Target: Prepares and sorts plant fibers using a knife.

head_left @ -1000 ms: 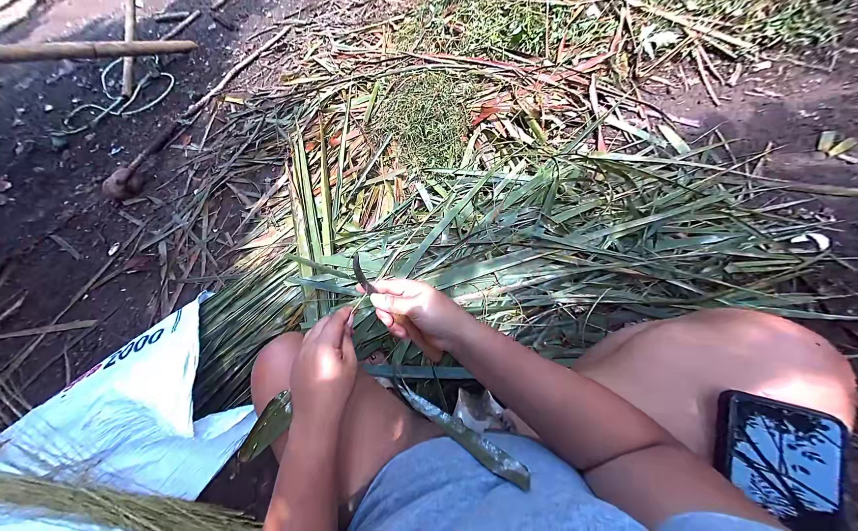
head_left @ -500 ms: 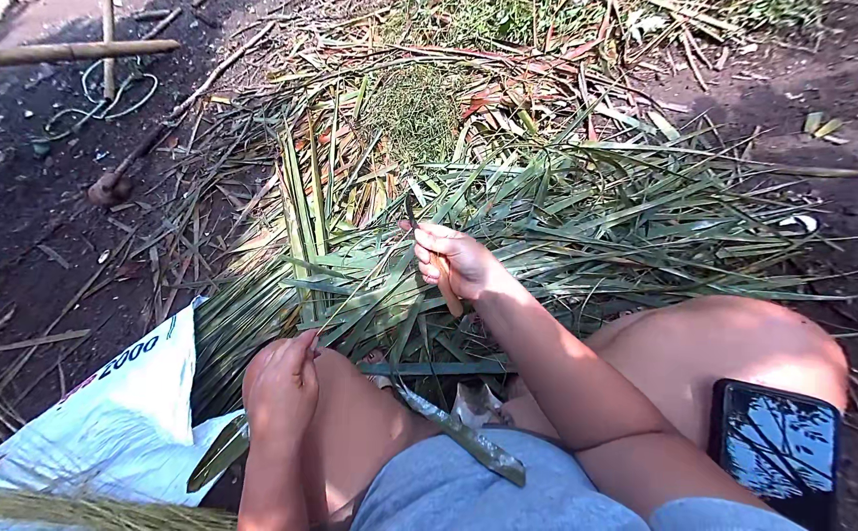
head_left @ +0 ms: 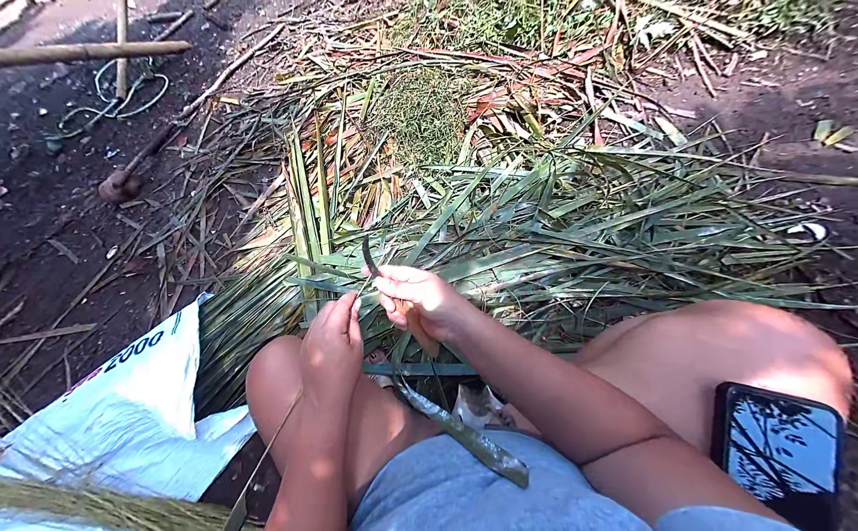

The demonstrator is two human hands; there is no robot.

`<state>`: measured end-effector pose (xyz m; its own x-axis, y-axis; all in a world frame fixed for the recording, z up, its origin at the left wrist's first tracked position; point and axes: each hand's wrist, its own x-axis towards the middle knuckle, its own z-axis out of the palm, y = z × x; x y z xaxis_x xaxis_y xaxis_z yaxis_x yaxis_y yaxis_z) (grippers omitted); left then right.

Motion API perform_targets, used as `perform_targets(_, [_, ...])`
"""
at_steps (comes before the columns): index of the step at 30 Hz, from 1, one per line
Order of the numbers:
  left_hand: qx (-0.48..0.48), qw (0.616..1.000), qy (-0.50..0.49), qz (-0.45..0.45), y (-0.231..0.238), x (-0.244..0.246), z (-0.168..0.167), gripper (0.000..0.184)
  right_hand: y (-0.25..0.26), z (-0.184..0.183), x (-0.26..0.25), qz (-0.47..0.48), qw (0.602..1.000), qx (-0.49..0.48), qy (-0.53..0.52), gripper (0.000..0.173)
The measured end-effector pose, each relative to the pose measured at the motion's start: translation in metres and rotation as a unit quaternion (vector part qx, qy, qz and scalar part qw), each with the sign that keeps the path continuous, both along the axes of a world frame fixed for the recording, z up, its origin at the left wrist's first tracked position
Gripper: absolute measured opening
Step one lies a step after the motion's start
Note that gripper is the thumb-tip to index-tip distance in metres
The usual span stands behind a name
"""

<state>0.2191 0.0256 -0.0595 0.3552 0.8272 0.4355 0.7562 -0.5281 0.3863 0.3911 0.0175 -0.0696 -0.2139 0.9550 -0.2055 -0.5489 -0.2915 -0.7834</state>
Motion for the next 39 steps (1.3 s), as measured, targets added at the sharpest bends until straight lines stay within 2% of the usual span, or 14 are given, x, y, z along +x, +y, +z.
perform_targets(3, [-0.039, 0.999, 0.01, 0.006, 0.0, 0.005, 0.003, 0.026, 0.0, -0.007, -0.003, 0.027, 0.999, -0.005, -0.017, 0.033])
perform_targets(8, [-0.072, 0.997, 0.003, 0.006, -0.001, -0.015, -0.001, 0.027, 0.01, -0.004, 0.017, -0.023, 0.999, -0.036, -0.021, 0.034])
perform_targets(17, [-0.027, 0.998, 0.055, -0.026, 0.001, -0.057, 0.007, 0.03, 0.016, -0.005, 0.058, -0.098, 0.993, -0.044, 0.041, 0.03])
perform_targets(26, [-0.035, 0.996, 0.08, -0.031, -0.002, -0.092, 0.014, 0.034, 0.019, -0.005, 0.071, -0.14, 0.988, -0.021, 0.062, 0.031])
perform_targets(33, [0.011, 0.995, 0.091, -0.042, -0.005, -0.081, 0.003, 0.032, 0.014, -0.002, 0.038, -0.048, 0.999, 0.002, 0.011, 0.034])
perform_targets(39, [-0.056, 0.995, 0.075, -0.029, -0.008, -0.096, 0.008, 0.033, 0.016, 0.001, 0.054, -0.082, 0.996, -0.028, 0.032, 0.031])
